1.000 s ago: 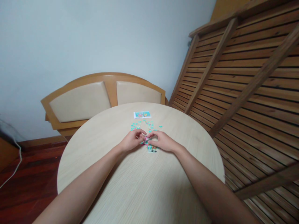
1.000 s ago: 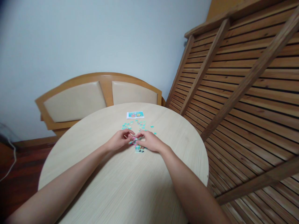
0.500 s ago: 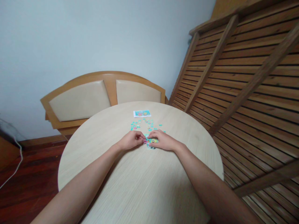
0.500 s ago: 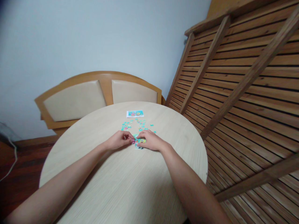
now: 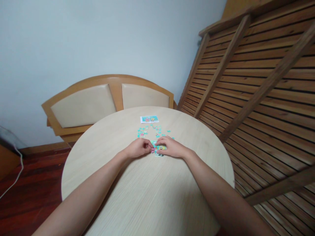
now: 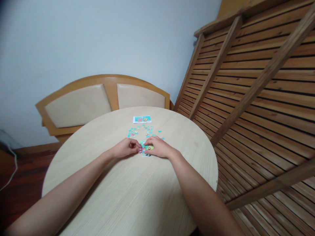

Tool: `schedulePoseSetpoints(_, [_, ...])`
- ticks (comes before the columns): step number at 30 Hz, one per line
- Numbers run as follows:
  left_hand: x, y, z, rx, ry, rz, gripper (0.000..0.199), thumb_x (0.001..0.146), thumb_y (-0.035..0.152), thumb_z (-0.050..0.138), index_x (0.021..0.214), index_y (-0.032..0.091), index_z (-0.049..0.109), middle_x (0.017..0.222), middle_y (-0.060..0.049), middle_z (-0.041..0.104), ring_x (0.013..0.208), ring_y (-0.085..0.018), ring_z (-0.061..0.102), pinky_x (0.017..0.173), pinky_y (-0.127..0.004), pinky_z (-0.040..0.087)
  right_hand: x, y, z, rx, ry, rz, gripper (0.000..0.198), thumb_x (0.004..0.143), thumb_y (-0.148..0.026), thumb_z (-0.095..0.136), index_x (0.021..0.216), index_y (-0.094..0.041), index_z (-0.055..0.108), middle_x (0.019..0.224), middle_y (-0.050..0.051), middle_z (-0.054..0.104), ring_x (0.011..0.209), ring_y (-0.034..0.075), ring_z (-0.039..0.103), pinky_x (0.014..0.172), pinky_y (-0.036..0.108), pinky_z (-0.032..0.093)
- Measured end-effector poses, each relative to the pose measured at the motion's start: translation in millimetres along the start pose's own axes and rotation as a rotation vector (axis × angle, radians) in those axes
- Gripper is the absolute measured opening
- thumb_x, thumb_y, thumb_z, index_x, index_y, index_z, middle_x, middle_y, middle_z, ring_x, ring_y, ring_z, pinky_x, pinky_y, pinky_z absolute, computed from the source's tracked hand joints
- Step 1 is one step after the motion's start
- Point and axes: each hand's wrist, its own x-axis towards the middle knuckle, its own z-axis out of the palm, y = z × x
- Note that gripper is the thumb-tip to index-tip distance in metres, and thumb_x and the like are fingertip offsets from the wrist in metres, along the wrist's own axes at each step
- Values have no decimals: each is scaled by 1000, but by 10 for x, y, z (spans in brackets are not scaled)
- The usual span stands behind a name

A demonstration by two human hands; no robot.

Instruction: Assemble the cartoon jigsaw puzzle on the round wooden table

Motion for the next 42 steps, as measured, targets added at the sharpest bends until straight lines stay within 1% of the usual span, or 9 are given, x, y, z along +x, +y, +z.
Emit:
schedulePoseSetpoints(6, [-8,52,-10,155,1,-37,21,83,32,62,90,18,76,69,0,66,60,-13,54,57,-22,39,1,5,8,-3,-2,-8,34,85,-41,73,112,-20,73,114,10,69,111,25,61,100,40,44])
schedulePoseSetpoints(12, [-16,126,-39,263,31,68,19,83,31,64,90,18,75,83,-4,68,72,-15,59,66,-24,44,6,-4,-1,-8,-4,-29,34,86,-41,72,111,-18,73,112,12,70,108,26,62,98,40,45])
schedulePoseSetpoints(23, [-9,68,-54,239,-5,77,19,87,32,63,93,18,76,85,-4,70,73,-16,60,69,-25,46,-3,13,11,-22,-3,-30,35,86,-42,71,113,-19,72,114,11,69,111,26,60,100,40,44])
schedulePoseSetpoints(28, [6,0,-49,285,20,142,19,87,31,64,96,20,76,90,-5,71,83,-18,63,80,-27,48,-6,8,11,-27,5,-32,35,87,-46,69,112,-21,73,111,10,69,111,26,59,98,39,44])
schedulePoseSetpoints(31, [15,-26,-38,306,24,173,18,88,30,64,97,21,76,92,-5,72,88,-19,63,86,-29,48,0,-11,8,-25,5,-45,33,88,-45,69,112,-21,73,111,10,69,110,25,59,98,39,44])
schedulePoseSetpoints(38, [14,-27,-23,326,18,185,17,88,28,63,97,21,76,94,-6,72,92,-20,64,88,-30,48,21,-42,23,-10,-8,-82,28,89,-44,68,106,-22,73,109,8,70,108,24,60,98,38,44])
schedulePoseSetpoints(42, [0,-17,-57,332,11,187,17,89,29,63,98,20,75,95,-6,72,92,-20,64,90,-32,48,25,-56,15,-4,-4,-95,28,90,-45,67,103,-22,73,107,8,71,106,23,61,98,38,43])
